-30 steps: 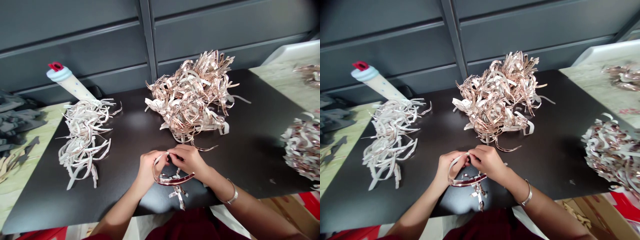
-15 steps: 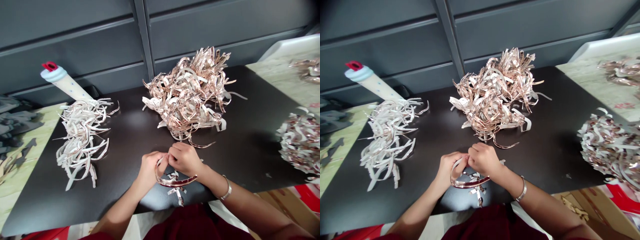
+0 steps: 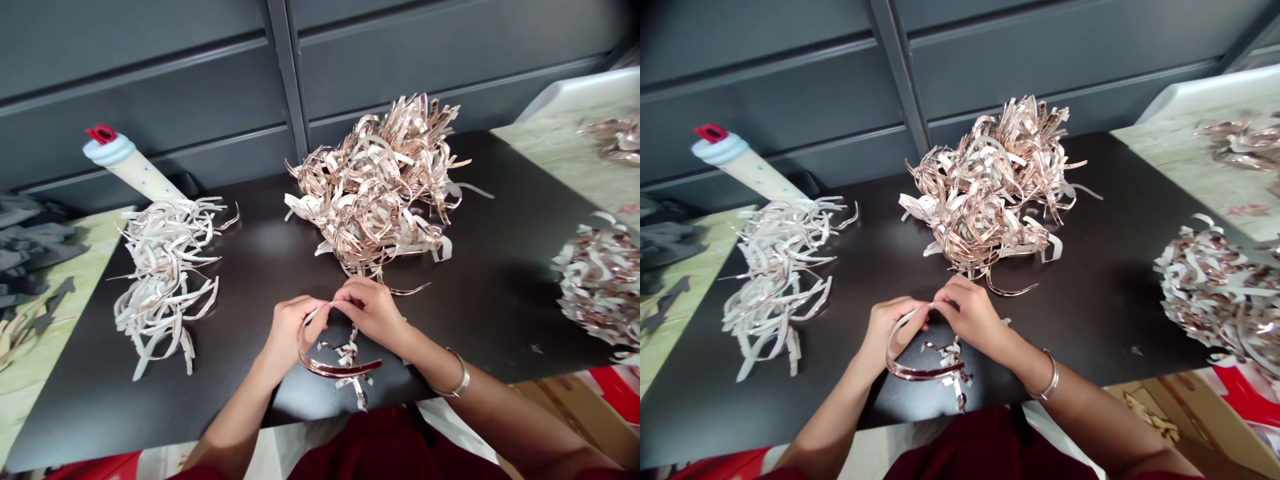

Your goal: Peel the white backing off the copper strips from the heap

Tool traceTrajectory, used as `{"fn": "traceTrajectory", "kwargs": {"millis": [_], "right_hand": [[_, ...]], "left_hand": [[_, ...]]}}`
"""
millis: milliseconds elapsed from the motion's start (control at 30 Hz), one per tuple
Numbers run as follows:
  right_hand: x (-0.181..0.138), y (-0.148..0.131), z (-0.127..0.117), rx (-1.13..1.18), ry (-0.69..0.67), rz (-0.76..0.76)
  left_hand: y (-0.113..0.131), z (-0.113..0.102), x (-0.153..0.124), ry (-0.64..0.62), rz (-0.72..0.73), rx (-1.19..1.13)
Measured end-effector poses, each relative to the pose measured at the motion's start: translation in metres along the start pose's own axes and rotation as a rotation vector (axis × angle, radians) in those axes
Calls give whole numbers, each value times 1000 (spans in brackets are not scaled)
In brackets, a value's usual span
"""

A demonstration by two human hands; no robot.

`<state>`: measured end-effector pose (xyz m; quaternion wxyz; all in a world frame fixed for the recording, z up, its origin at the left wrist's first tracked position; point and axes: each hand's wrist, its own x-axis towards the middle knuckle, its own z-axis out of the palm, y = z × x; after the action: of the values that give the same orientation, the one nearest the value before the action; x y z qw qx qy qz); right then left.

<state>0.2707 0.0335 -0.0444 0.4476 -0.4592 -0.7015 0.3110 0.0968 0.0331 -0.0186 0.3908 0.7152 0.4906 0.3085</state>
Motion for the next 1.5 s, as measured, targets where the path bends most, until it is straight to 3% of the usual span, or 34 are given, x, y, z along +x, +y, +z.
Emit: {"fn": "traceTrajectory", "kwargs": {"millis": [100, 233, 333, 500, 633, 767, 900, 1100, 1167, 1367, 1500], "right_hand": [[2, 1, -3, 197, -88, 84], [3, 1, -4, 543, -189, 225], [2, 0, -1, 567, -183, 209], [0, -1, 4, 561, -180, 163], [0, 0, 3, 623, -226, 252], [1, 3, 2, 828, -246, 357], [4, 4, 1, 1021, -309, 345], [11, 6, -7, 1079, -334, 357], [11, 7, -9, 1072, -342, 352], [9, 8, -13, 949, -316, 319], [7, 5, -11, 677, -218, 180]], "left_hand": [[0, -3, 2, -52, -100, -115], [-9, 0, 5, -35, -434, -465], [-13, 6, 6, -91, -526, -633], [-6, 6, 5, -197, -357, -585], [-6, -1, 6, -281, -302, -457], [-7, -7, 6, -356, -273, -459], [-8, -6, 4, -329, -119, -452], [-15, 0, 2, -249, -6, -608], [-14, 1, 1, -181, 71, -496], [-4, 0, -1, 68, 336, 180], [-6, 3, -2, 92, 440, 369]]}}
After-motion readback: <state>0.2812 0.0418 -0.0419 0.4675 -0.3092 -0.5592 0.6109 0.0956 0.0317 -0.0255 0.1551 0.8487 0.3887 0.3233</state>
